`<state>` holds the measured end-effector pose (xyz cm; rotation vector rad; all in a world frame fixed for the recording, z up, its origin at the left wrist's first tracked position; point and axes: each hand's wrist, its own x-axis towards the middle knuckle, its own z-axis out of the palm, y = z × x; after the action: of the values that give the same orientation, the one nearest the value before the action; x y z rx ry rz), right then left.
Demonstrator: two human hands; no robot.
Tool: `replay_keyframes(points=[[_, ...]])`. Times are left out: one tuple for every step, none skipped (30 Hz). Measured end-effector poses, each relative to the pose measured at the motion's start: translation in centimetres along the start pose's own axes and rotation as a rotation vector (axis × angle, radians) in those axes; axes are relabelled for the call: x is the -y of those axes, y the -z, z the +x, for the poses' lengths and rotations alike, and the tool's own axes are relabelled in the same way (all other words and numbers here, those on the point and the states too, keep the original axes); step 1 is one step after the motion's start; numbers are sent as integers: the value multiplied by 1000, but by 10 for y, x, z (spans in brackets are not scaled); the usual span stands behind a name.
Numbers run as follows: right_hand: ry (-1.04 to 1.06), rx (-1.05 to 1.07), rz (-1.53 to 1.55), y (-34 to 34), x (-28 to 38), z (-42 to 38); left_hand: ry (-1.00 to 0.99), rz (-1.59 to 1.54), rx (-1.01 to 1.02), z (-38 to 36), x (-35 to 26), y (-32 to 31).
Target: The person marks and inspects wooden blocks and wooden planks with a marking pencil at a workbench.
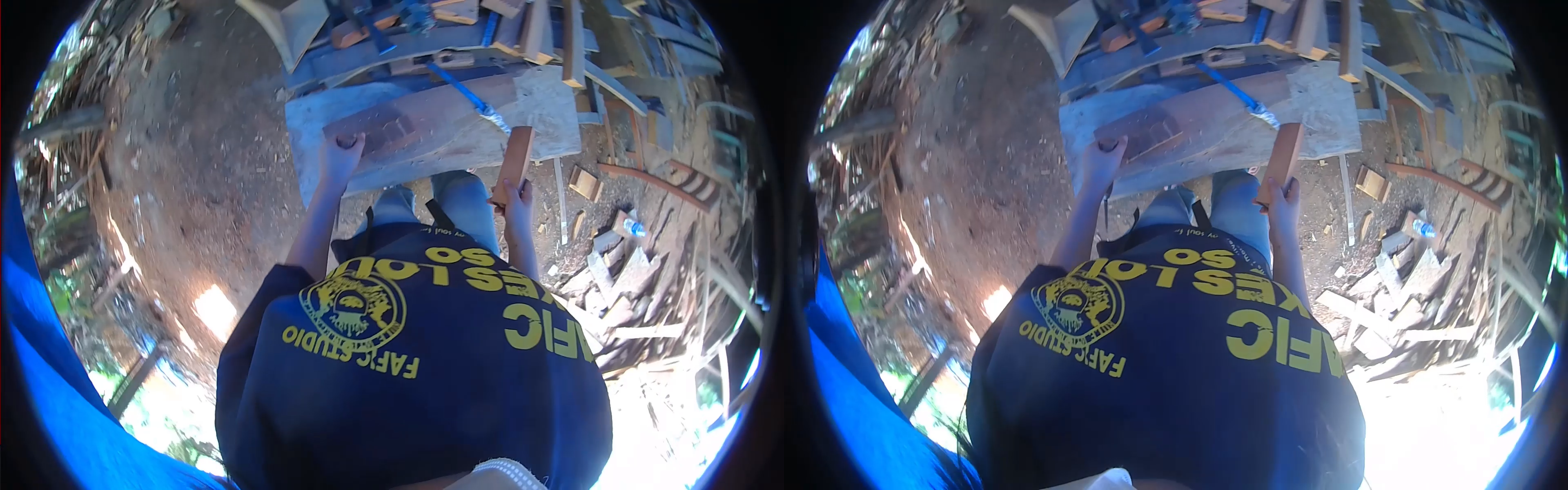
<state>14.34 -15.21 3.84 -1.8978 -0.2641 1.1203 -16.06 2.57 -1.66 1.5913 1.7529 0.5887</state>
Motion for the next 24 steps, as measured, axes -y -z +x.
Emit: replay_keyframes(points=[[10,-24,25,2,4,-1,-12,-31,37,-6,-33,12],[42,117,169,3,10,-3,-45,-29,47,-9,-57,19],[79,263,311,3,16,-5,-25,-216,148,-12,-79,25],[93,248,336,-1,26,-9,-1,-398,253,-12,-101,29],[155,345,342,-7,37,-13,-27,-386,264,-11,-124,32],[217,441,346,-10,49,-18,-93,-613,322,-11,-147,34],[195,501,347,-9,61,-23,-156,-840,381,-10,-168,31],[206,493,365,-4,75,-22,-172,-829,393,-9,-187,24],[267,632,267,3,88,-20,-39,-1132,435,-8,-207,15],[330,770,163,10,100,-17,105,-1432,470,-5,-222,7],[327,784,167,15,107,-16,143,-1496,484,3,-220,-8],[335,784,175,23,114,-8,134,-1489,488,2,-233,-18],[277,888,168,32,121,0,259,-1445,411,-4,-246,-32],[218,992,160,41,125,8,382,-1398,330,-7,-258,-43],[222,995,167,49,127,14,309,-1456,413,-3,-240,-65],[201,962,107,57,129,20,303,-1449,413,-3,-240,-73],[179,928,46,65,131,27,362,-1353,479,-5,-238,-80],[184,929,53,73,122,36,422,-1255,543,-4,-235,-89],[230,755,-30,79,105,47,419,-1250,542,7,-205,-102],[272,582,-113,87,93,58,109,-519,486,26,-152,-114],[272,586,-109,95,91,68,-186,212,386,41,-117,-117],[183,514,-297,102,89,77,-158,448,352,37,-103,-108],[95,438,-483,110,87,87,-128,684,314,26,-89,-95],[93,443,-478,117,75,100,-122,783,358,24,-71,-82]])
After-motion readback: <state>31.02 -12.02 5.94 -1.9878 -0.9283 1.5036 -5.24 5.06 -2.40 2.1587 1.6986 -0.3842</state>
